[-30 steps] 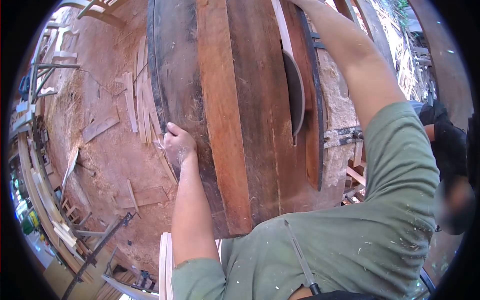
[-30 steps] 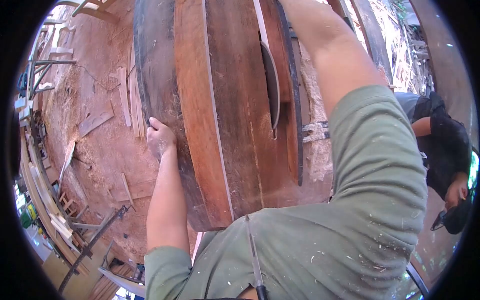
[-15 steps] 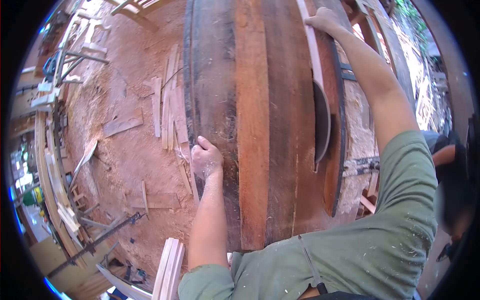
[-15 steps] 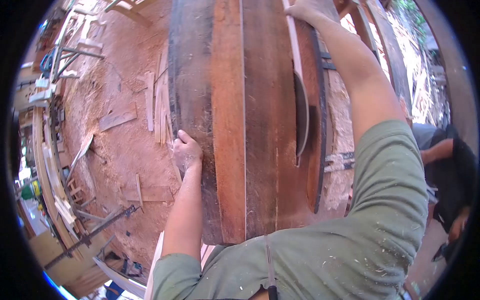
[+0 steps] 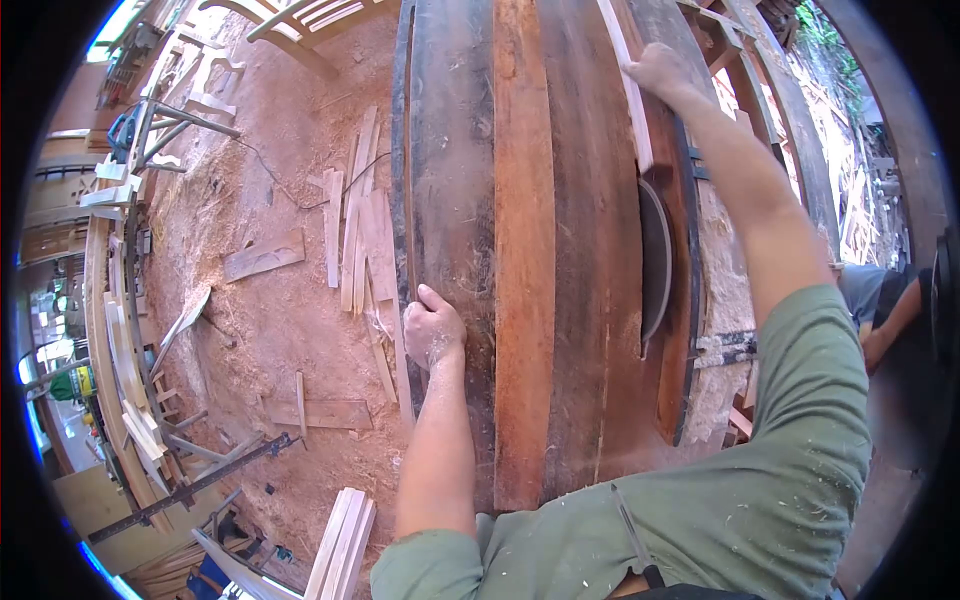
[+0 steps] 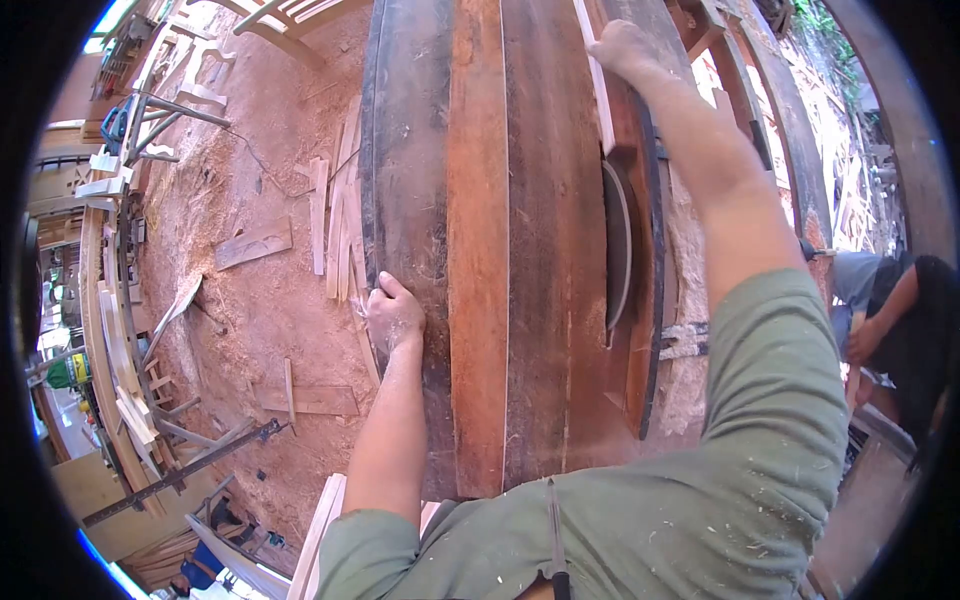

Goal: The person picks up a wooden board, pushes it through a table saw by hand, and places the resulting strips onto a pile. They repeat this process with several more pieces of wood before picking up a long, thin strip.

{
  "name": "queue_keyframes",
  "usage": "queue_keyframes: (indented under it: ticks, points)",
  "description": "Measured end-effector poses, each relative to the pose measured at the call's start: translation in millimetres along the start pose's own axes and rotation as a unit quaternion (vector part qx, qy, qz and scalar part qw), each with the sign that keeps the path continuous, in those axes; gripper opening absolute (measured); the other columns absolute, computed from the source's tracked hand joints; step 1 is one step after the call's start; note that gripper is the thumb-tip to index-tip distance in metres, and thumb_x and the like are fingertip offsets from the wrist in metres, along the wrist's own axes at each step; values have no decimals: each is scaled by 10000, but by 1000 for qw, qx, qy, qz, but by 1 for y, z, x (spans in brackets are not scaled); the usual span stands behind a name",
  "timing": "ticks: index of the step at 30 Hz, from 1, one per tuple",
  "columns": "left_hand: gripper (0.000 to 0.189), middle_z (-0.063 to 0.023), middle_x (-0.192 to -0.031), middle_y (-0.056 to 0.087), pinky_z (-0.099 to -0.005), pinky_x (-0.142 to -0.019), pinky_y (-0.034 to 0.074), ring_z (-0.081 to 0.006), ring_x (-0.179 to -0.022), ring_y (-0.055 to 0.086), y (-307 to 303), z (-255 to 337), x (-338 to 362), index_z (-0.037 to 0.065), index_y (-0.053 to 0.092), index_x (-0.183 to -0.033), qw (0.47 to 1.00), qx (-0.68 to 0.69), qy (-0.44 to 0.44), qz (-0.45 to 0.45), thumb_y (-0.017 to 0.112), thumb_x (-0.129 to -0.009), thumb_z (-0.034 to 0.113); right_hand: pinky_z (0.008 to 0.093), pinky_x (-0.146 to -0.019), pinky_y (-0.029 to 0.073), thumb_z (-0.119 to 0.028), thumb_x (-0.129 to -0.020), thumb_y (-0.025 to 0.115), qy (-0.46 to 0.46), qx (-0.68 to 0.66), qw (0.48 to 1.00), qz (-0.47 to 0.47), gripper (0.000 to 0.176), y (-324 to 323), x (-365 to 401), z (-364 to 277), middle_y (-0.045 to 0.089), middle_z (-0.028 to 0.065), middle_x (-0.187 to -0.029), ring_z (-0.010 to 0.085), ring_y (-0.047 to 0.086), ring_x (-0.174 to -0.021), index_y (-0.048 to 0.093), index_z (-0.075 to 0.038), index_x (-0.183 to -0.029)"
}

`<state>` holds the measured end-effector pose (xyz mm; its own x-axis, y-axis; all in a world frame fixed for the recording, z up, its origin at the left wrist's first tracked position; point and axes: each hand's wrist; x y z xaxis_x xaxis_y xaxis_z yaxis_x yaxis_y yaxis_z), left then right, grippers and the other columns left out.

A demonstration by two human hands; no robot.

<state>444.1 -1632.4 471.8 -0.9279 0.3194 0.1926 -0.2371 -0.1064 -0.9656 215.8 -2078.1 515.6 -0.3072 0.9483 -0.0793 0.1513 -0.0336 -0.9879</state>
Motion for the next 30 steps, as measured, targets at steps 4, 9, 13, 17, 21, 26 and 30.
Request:
queue_keyframes:
  ticks: [4, 9, 13, 17, 21, 26, 30]
  points:
    - [617, -253, -955, 696, -508, -814, 525, -425, -892, 675, -5, 2, -1, -47, 696, -885, 1000, 5, 0, 1, 365, -1004, 459, 478, -957, 489, -420, -795, 694, 144, -60, 980, -124, 532, -26, -3, -32, 661, 266, -1177, 394, 643, -1115, 695, 26, -1086]
    - [596, -233, -928, 699, -511, -810, 530, -406, -886, 684, 1, -2, -2, -25, 699, -858, 1000, 4, 12, 12, 382, -1000, 459, 482, -974, 484, -304, -806, 637, 65, 65, 992, -84, 427, -37, 4, -41, 661, 238, -1207, 392, 636, -1138, 700, -3, -1102]
    - [601, -217, -953, 707, -505, -813, 537, -390, -891, 693, 8, -7, -4, -7, 717, -888, 999, 37, 25, 11, 362, -1001, 465, 462, -898, 523, -285, -775, 613, -51, 79, 995, -38, 380, -108, 25, -68, 697, 258, -1003, 394, 683, -995, 724, 22, -969]
    - [602, -200, -974, 713, -501, -819, 539, -377, -910, 697, 3, -8, -2, -3, 719, -933, 998, 47, 27, -13, 341, -1007, 460, 403, -666, 568, -394, -749, 689, -38, -69, 992, -100, 478, -185, 74, -122, 693, 234, -732, 312, 710, -676, 720, 80, -801]
    - [581, -194, -977, 715, -498, -825, 538, -363, -927, 700, 3, -3, -7, 8, 717, -962, 998, 55, 32, -14, 344, -1008, 452, 372, -484, 537, -357, -843, 684, 11, -318, 940, -124, 462, -223, 173, -175, 668, 136, -727, 235, 633, -557, 699, 103, -882]
    - [592, -170, -945, 725, -487, -766, 552, -338, -868, 714, 26, -10, -16, 24, 723, -916, 994, 87, 65, -9, 357, -1004, 481, 354, -633, 553, -278, -981, 594, 136, -714, 660, -191, 333, -173, 309, -224, 670, 124, -771, 215, 669, -683, 669, 44, -951]
    - [641, -194, -936, 724, -464, -799, 540, -359, -902, 702, 13, -10, -9, 11, 730, -927, 983, 168, 72, 0, 362, -1008, 530, 436, -894, 548, -123, -1006, 434, 249, -871, 405, -123, 299, -112, 434, -262, 671, 162, -1148, 285, 686, -986, 567, 44, -1216]
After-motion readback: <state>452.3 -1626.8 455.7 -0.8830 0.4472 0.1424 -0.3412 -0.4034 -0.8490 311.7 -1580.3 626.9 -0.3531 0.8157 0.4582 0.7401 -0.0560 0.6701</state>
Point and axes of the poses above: each hand's wrist, its own x-axis away from the middle knuckle, its own y-axis out of the palm, z = x × y
